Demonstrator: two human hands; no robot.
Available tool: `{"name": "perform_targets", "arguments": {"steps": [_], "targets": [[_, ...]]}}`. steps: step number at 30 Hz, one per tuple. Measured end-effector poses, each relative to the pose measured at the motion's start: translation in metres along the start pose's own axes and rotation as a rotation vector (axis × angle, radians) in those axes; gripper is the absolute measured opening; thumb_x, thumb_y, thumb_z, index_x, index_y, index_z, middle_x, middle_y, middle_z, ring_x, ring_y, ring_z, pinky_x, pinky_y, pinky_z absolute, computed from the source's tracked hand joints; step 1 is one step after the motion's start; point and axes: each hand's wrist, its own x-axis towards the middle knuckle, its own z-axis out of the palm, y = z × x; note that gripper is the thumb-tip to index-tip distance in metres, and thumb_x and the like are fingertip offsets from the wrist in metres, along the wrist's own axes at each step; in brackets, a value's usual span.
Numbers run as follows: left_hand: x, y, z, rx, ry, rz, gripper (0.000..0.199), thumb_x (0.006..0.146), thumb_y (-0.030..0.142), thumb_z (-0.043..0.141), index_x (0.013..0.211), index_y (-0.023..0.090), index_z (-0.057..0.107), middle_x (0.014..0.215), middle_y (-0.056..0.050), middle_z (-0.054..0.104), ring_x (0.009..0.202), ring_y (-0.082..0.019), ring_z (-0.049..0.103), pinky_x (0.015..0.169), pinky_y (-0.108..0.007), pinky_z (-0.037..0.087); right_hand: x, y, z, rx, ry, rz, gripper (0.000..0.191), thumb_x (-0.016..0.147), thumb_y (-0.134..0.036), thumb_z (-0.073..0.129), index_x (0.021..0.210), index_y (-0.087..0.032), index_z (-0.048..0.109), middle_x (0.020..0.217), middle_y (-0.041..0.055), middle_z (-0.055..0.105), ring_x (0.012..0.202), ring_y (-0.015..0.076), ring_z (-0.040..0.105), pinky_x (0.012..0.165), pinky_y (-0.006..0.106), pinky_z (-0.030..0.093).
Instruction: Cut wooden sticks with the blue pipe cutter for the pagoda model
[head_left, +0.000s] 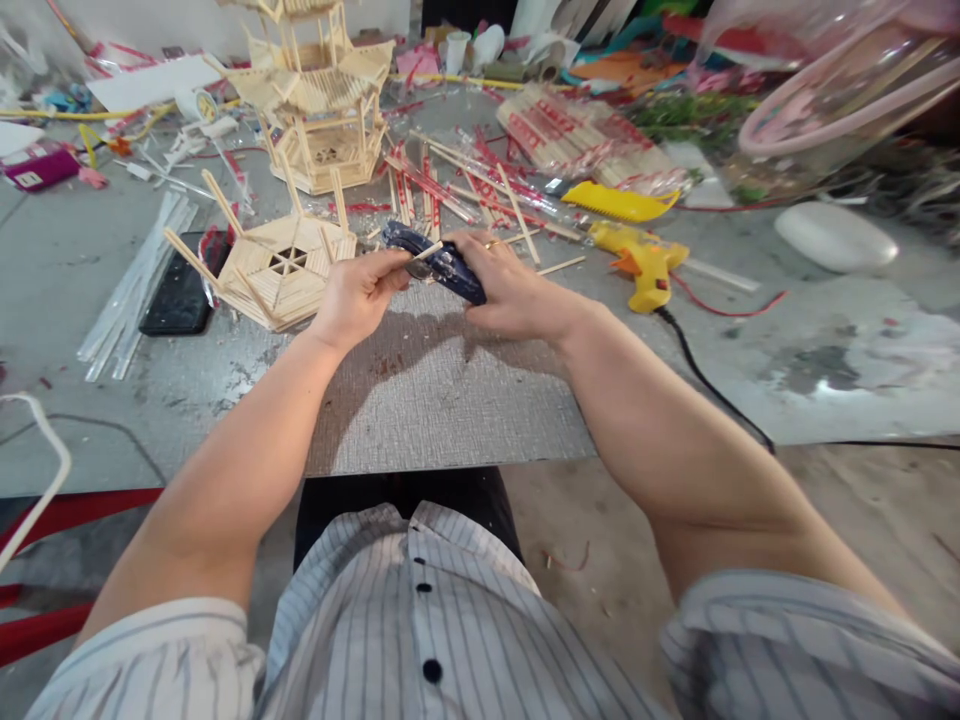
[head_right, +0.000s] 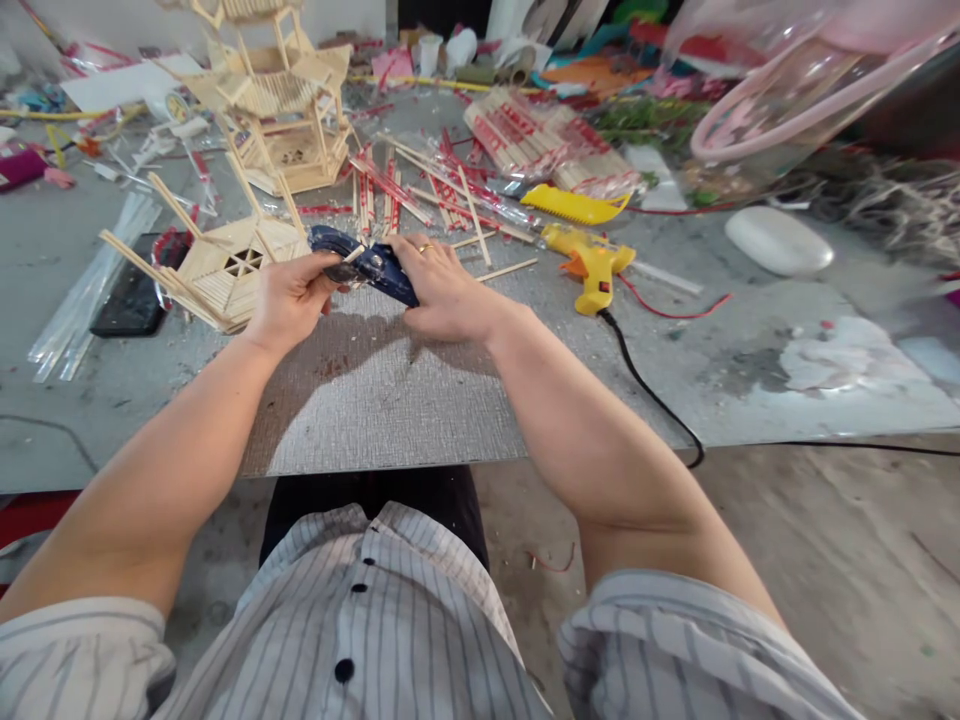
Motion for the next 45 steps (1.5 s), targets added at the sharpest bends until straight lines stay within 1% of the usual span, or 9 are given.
{"name": "perform_targets", "arguments": {"steps": [6,10,13,19,25,30,38,42,45], "targets": [[0.001,-0.012,0.002,0.009,-0.009,-0.03,0.025,0.089,0.037,0.052,0.081,0.02,0.067,0.067,0.0,0.064,0.066,-0.012,0.062,0.063,-0.023,0.049,-0.001,-0.002,0.002,0.015,-0.02,0.032,0.081,0.063,-0.02,0.059,0.139,-0.024,0.03,0.134,0.0144,0.04,0.127,0.036,0.039,0.103,0.059,0.034],[0.002,-0.007,-0.002,0.046,-0.017,-0.046,0.023,0.087,0.037,0.056,0.079,0.02,0.068,0.066,0.0,0.064,0.067,-0.012,0.062,0.064,-0.023,0.048,-0.001,-0.003,0.005,-0.003,-0.017,0.055,0.089,0.063,-0.018,0.06,0.144,-0.021,0.023,0.139,0.0161,0.035,0.133,0.0376,0.032,0.107,0.06,0.029],[0.001,0.0,-0.003,0.105,0.012,-0.06,0.022,0.087,0.037,0.057,0.079,0.02,0.068,0.066,0.0,0.064,0.068,-0.013,0.062,0.066,-0.024,0.048,-0.002,-0.001,0.006,0.005,0.006,0.064,0.091,0.064,-0.019,0.058,0.146,-0.024,0.019,0.142,0.0151,0.033,0.135,0.0379,0.029,0.107,0.061,0.028],[-0.002,0.01,0.001,0.154,0.055,-0.044,0.025,0.088,0.037,0.056,0.07,0.021,0.063,0.059,0.001,0.057,0.065,-0.014,0.059,0.065,-0.026,0.046,-0.002,0.002,0.004,0.03,0.002,0.013,0.092,0.065,-0.021,0.058,0.147,-0.024,0.018,0.144,0.0147,0.033,0.139,0.0365,0.025,0.108,0.063,0.027],[-0.003,0.013,0.001,0.147,0.059,-0.058,0.021,0.088,0.035,0.056,0.074,0.022,0.063,0.061,0.0,0.059,0.07,-0.016,0.062,0.066,-0.026,0.047,-0.003,-0.004,0.003,-0.039,0.058,0.056,0.089,0.068,-0.02,0.058,0.148,-0.02,0.019,0.147,0.0168,0.03,0.14,0.0384,0.024,0.111,0.062,0.022],[-0.001,0.007,-0.001,0.104,0.024,-0.044,0.023,0.089,0.04,0.054,0.08,0.022,0.066,0.066,-0.001,0.063,0.075,-0.017,0.065,0.067,-0.026,0.049,-0.003,-0.003,0.001,-0.027,0.014,0.009,0.092,0.066,-0.019,0.057,0.148,-0.022,0.015,0.147,0.016,0.031,0.14,0.0376,0.025,0.11,0.062,0.023],[0.002,-0.006,-0.003,0.059,-0.012,-0.045,0.019,0.087,0.036,0.057,0.079,0.021,0.066,0.065,0.0,0.063,0.066,-0.013,0.063,0.062,-0.024,0.049,-0.001,-0.003,0.003,-0.015,-0.028,0.009,0.093,0.066,-0.02,0.058,0.148,-0.021,0.015,0.143,0.0163,0.033,0.138,0.0374,0.028,0.109,0.06,0.027],[0.0,0.003,-0.001,-0.014,-0.001,-0.12,0.02,0.086,0.029,0.056,0.07,0.019,0.062,0.06,0.001,0.061,0.059,-0.01,0.06,0.057,-0.021,0.046,-0.002,-0.005,0.006,-0.04,0.021,0.041,0.091,0.069,-0.025,0.059,0.149,-0.017,0.016,0.144,0.018,0.032,0.138,0.039,0.025,0.11,0.061,0.025],[-0.001,0.015,0.001,-0.105,0.004,-0.214,0.026,0.088,0.022,0.052,0.062,0.018,0.058,0.056,0.002,0.058,0.047,-0.006,0.053,0.051,-0.02,0.042,-0.002,-0.004,0.006,-0.058,0.058,0.01,0.088,0.073,-0.029,0.059,0.149,-0.019,0.016,0.146,0.0166,0.031,0.14,0.0388,0.022,0.111,0.062,0.022]]}}
